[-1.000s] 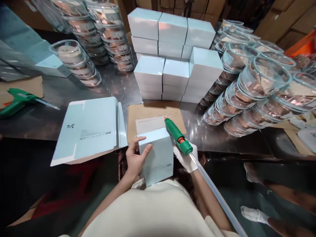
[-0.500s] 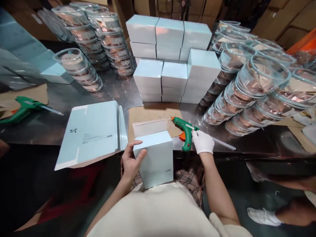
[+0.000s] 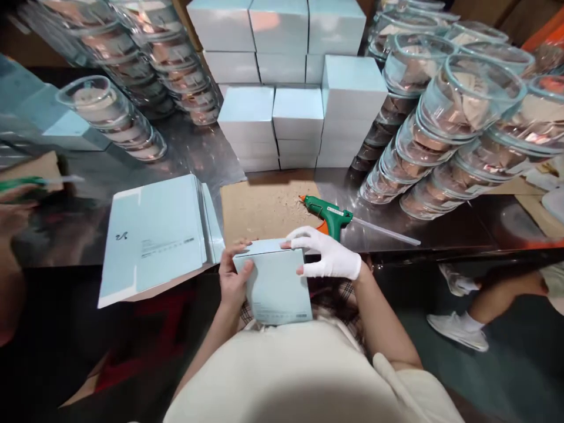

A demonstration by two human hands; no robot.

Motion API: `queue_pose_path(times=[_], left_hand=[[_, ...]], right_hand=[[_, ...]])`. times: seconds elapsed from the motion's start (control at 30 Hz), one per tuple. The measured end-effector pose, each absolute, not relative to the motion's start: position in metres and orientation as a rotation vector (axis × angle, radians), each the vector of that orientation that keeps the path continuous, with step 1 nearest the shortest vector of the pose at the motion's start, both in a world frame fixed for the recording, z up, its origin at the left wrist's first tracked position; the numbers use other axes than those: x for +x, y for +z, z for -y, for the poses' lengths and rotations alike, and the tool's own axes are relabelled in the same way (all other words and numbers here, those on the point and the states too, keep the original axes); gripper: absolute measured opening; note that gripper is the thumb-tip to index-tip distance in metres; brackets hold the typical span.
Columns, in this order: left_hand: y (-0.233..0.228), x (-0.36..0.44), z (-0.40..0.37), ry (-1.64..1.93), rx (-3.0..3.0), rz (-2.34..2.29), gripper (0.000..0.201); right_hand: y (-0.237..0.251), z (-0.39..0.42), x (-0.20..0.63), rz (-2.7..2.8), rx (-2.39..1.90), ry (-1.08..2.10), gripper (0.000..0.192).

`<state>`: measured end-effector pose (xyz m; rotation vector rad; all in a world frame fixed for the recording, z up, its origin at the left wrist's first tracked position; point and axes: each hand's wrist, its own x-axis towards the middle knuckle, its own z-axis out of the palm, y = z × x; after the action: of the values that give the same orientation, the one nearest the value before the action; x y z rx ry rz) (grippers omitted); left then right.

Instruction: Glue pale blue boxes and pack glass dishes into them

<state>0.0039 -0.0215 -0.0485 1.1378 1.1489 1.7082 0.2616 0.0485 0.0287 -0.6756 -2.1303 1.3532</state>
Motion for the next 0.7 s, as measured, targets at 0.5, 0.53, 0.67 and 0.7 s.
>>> queue_pose_path(times=[0.5,0.53,0.67,0.7], left_hand=[[-0.017,-0.003,0.017,2.219,0.699,-1.438,0.029],[-0.018,-0.002,0.016,2.125,0.703,-1.453,0.033],[-0.006,-0.012,0.010,1.858,1.389,-1.645,0.064],[0.001,-0.017,0.007,1.787,1.684,-1.661,0.077]], right_hand=[[0.005,0.030,0.267,1.568,-1.253,1.468,0.059],[0.007,0.032,0.263,1.520,-1.280,1.370,0.055],[0.043,0.010,0.254,1.841,-1.255,0.898,0.036],[0.056,0.001,0.253,2.077,-1.174,0.812,0.028]])
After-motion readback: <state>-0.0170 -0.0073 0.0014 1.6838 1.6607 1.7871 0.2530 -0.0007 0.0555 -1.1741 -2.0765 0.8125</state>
